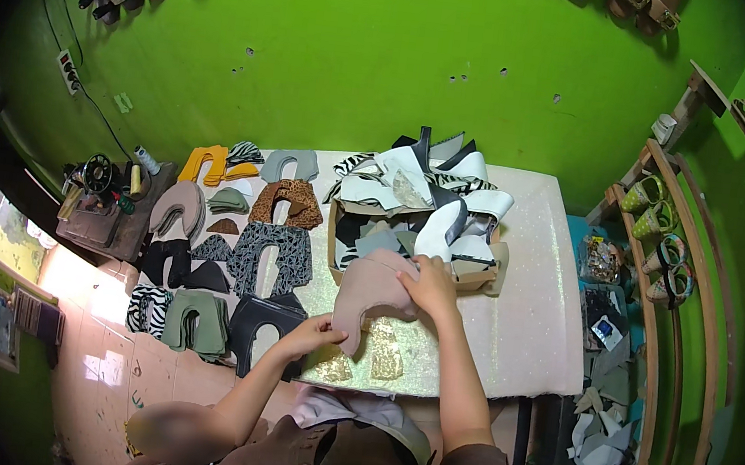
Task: Organizing various patterned shoe upper components by layout on a work table.
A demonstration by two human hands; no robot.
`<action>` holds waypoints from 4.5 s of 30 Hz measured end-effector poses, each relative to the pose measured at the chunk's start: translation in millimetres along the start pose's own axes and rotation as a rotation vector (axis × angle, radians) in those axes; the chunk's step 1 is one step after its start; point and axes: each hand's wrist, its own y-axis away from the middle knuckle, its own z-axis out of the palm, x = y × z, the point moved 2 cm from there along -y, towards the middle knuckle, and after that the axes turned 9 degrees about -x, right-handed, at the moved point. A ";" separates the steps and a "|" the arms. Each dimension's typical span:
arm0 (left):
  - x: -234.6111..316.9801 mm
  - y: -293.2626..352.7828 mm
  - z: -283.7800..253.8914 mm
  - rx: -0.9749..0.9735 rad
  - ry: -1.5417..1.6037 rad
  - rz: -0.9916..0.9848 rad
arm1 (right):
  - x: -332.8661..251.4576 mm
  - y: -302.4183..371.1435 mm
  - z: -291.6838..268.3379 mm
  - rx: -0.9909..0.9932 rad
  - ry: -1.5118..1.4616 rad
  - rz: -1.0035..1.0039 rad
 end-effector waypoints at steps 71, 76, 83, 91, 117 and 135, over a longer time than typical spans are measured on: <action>84.8 -26.6 -44.9 0.415 0.358 0.501 | -51.3 78.6 -68.8 0.236 -0.624 -0.721; 93.7 -25.3 -43.2 0.400 0.297 0.502 | -59.0 71.8 -72.9 0.350 -0.368 -0.661; 97.2 -27.2 -28.4 0.364 0.198 0.483 | -86.5 68.0 -81.9 0.403 -0.274 -0.931; 106.2 -17.1 -19.7 0.271 0.255 0.465 | -97.3 62.4 -83.3 0.275 -0.495 -0.886; 117.9 11.0 -7.8 0.103 0.172 0.452 | -71.3 8.6 -26.2 0.254 -0.691 -0.498; 58.0 114.2 -192.3 0.110 0.713 0.198 | -204.1 -45.9 134.8 -0.450 -1.468 0.004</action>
